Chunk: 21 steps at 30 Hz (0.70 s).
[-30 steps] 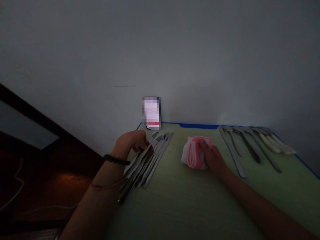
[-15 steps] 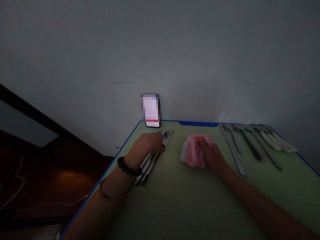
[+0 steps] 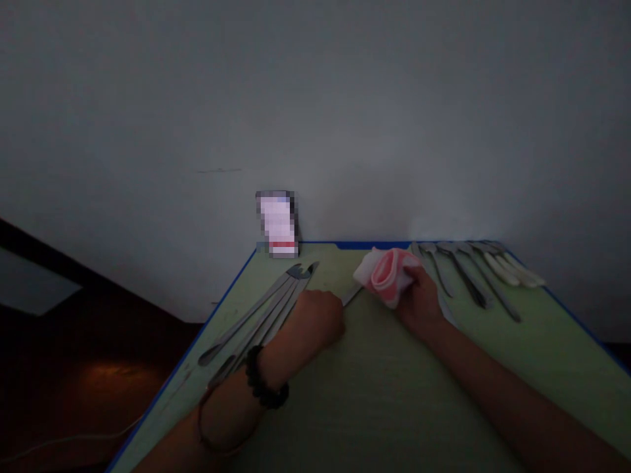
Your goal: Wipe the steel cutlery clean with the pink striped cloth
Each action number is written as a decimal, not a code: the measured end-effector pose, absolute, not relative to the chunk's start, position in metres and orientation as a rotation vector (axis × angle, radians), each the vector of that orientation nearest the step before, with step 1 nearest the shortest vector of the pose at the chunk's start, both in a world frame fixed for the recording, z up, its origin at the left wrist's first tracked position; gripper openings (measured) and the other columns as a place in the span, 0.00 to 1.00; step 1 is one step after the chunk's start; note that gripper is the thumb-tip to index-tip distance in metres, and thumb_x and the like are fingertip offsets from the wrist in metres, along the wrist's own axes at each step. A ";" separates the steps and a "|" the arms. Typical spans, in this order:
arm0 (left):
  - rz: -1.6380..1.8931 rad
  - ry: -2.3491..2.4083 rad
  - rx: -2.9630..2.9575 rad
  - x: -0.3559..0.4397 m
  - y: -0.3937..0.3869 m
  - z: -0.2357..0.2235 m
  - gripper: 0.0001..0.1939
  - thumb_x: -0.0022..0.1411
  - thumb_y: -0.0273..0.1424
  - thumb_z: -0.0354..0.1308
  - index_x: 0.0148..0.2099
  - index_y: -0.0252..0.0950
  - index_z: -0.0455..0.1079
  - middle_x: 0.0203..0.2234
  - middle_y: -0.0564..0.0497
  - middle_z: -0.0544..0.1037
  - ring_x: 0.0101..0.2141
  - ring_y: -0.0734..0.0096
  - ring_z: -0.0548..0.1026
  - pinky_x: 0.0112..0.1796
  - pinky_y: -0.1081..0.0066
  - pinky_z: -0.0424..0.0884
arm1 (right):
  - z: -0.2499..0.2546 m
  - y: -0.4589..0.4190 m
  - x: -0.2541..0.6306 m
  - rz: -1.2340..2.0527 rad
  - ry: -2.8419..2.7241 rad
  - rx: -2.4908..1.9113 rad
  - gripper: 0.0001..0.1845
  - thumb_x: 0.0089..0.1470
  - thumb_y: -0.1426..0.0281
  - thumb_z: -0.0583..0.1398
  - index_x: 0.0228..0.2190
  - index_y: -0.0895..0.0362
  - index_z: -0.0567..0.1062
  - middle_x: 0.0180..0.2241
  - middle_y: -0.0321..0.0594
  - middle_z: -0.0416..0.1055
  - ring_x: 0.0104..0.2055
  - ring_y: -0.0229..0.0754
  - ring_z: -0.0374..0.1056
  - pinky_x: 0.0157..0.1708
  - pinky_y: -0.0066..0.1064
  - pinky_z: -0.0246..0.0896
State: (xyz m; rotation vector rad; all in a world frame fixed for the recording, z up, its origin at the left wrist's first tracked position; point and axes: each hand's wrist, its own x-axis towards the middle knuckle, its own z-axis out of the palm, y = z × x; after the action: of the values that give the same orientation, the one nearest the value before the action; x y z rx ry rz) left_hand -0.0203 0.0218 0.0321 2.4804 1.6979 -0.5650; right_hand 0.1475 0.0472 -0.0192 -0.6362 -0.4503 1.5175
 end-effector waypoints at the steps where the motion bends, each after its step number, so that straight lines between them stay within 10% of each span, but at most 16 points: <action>1: -0.557 1.692 2.489 -0.019 0.022 0.030 0.14 0.57 0.28 0.48 0.37 0.29 0.75 0.33 0.32 0.78 0.36 0.47 0.76 0.34 0.58 0.70 | -0.018 0.047 0.149 1.547 -0.432 -0.596 0.15 0.45 0.69 0.53 0.36 0.55 0.73 0.35 0.38 0.74 0.38 0.44 0.69 0.40 0.36 0.64; 10: -0.395 1.515 2.472 -0.037 0.034 0.052 0.11 0.60 0.27 0.47 0.39 0.29 0.69 0.32 0.38 0.78 0.33 0.59 0.77 0.31 0.68 0.69 | -0.018 0.053 0.149 1.652 -0.363 -0.599 0.14 0.43 0.76 0.52 0.33 0.57 0.73 0.26 0.38 0.73 0.30 0.42 0.69 0.34 0.35 0.67; 15: -0.079 1.607 2.366 -0.056 0.048 0.069 0.22 0.69 0.35 0.27 0.44 0.32 0.60 0.23 0.48 0.76 0.23 0.72 0.75 0.26 0.74 0.67 | -0.023 0.056 0.150 1.697 -0.424 -0.591 0.07 0.49 0.74 0.54 0.28 0.57 0.73 0.22 0.35 0.71 0.21 0.36 0.64 0.20 0.27 0.62; 21: 0.330 1.690 2.266 -0.054 0.048 0.061 0.17 0.67 0.39 0.34 0.40 0.36 0.60 0.20 0.53 0.72 0.21 0.72 0.72 0.23 0.74 0.63 | -0.014 0.053 0.152 1.735 -0.330 -0.462 0.12 0.53 0.68 0.52 0.35 0.56 0.74 0.35 0.38 0.75 0.36 0.40 0.70 0.37 0.32 0.67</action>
State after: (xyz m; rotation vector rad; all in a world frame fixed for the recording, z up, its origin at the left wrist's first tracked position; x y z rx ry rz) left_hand -0.0536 0.0482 0.0614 2.2659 1.6902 0.3305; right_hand 0.1519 0.0526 -0.0141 -0.4620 -0.3295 1.7353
